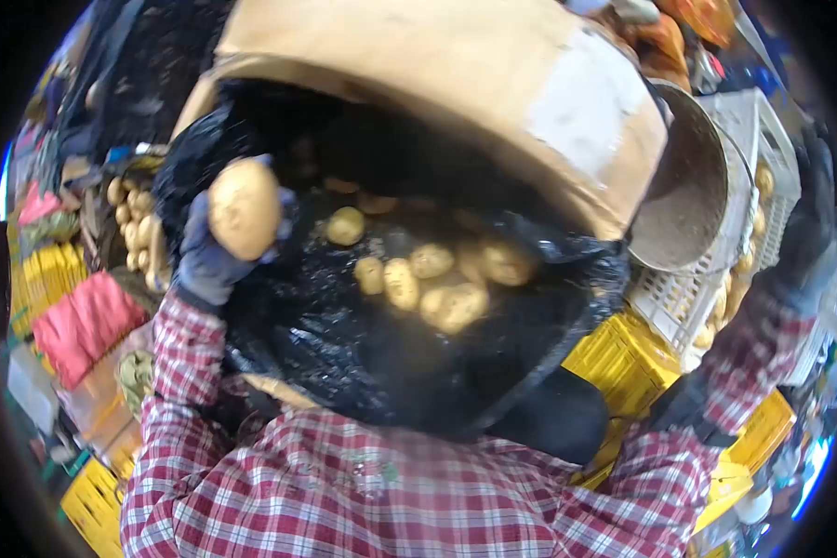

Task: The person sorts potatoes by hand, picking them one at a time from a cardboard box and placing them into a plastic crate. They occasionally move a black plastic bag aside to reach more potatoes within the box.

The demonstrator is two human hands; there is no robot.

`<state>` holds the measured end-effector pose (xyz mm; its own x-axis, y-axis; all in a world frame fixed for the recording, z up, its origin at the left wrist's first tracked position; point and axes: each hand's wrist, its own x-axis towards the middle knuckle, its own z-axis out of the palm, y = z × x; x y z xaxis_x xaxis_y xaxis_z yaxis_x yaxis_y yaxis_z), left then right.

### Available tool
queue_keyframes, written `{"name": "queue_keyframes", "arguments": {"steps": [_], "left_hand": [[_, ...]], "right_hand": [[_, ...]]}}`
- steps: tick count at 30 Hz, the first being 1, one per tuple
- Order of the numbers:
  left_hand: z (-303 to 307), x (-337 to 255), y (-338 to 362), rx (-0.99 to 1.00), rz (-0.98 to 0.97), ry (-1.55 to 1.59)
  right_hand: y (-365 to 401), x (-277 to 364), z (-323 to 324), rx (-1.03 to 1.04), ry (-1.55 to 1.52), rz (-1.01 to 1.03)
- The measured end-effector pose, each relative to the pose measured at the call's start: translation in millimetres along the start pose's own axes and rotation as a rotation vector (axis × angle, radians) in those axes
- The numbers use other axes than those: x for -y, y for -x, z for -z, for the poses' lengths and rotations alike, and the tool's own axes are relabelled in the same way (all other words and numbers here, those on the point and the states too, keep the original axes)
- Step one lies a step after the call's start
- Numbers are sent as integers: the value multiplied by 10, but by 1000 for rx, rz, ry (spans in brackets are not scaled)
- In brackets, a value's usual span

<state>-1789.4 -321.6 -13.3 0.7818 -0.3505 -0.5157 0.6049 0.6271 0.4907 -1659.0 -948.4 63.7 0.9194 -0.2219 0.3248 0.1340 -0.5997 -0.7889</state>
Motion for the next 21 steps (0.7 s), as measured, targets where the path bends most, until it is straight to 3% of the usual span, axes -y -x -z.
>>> {"name": "queue_keyframes", "arguments": {"steps": [3, 5, 6, 7, 8, 9, 11, 13, 14, 15, 16, 18, 19, 20, 21], "left_hand": [[50, 39, -69, 129, 82, 92], [-143, 70, -70, 117, 88, 70], [-236, 84, -78, 111, 91, 60], [-276, 108, -41, 31, 100, -11], [-209, 160, -8, 237, 60, -79], [-210, 203, -71, 336, 38, -63], [-259, 263, 39, 406, 4, -157], [-235, 273, -39, 557, -80, -450], [-224, 278, -77, 629, -138, -588], [-361, 190, 98, 603, 240, -128], [-382, 117, 174, 538, 229, -264], [-334, -20, 242, 452, -22, -405], [-221, -73, 226, 385, -138, -441], [-173, -150, 276, 247, -201, -494], [-102, -155, 135, 139, -270, -551]], "right_hand": [[665, 1610, -1175, 451, -31, 278], [886, 2137, -1760, 926, -62, 571], [1023, 2275, -2092, 1061, -71, 694], [1309, 2316, -2423, 984, -144, 766], [1541, 2304, -2658, 1009, -109, 868], [1770, 2286, -2875, 986, -106, 850], [1785, 2385, -2869, 1105, -24, 630], [1786, 2579, -2684, 1031, 40, 517], [1764, 2481, -2573, 901, -77, 553], [1771, 2430, -2400, 794, -51, 462], [1766, 2437, -2149, 854, -264, -67], [1602, 2303, -1524, 509, -163, -98], [1414, 2152, -1110, 397, 129, 0], [1361, 1917, -807, 175, -31, -51], [1085, 1450, -352, 119, 174, -30]]}}
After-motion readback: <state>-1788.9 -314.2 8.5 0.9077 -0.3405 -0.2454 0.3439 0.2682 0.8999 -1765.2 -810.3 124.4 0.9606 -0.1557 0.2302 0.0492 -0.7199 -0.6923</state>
